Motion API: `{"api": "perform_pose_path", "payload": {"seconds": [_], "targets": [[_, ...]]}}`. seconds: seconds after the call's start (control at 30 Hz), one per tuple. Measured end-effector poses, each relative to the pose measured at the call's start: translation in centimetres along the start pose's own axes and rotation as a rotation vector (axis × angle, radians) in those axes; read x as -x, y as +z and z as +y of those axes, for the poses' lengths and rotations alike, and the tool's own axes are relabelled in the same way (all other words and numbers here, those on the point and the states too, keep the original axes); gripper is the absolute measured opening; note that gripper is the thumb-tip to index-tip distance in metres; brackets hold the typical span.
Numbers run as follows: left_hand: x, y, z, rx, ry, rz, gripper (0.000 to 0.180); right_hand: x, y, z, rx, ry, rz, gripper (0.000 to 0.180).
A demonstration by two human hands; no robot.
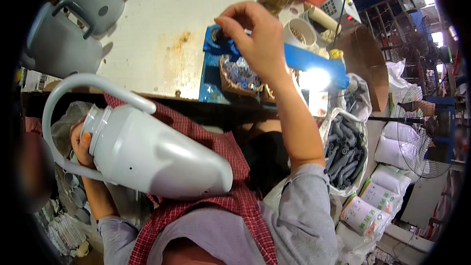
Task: The person assembles white electric kettles by hand. They pick up a kettle body, insert a small metal component into the base, and then attach a grey handle. The completed kettles are placed on a nearby table.
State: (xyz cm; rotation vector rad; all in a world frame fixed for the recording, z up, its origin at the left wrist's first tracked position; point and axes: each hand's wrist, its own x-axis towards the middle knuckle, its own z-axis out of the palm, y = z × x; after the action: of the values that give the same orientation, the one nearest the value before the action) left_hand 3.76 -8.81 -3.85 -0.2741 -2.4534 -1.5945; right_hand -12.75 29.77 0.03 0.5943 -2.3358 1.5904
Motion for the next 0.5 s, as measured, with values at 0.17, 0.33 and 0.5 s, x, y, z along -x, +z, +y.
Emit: {"api": "perform_pose_path", "payload": {"seconds": [0.17,0.33,0.5], "targets": [[0.4,0.0,-0.3,-0.025,-0.021,0.041,0.058,0.3,-0.3,-0.5,-0.045,0.003,-0.005,0.016],[1.4,-1.3,-0.9,-0.023,-0.046,-0.005,0.055,-0.5,-0.7,-1.1,0.116,-0.065,-0.062,0.017],[1.3,-1.1,0.2,-0.019,-0.055,-0.020,0.050,-0.9,-0.4,-1.4,0.162,-0.034,-0.090,0.017]]}}
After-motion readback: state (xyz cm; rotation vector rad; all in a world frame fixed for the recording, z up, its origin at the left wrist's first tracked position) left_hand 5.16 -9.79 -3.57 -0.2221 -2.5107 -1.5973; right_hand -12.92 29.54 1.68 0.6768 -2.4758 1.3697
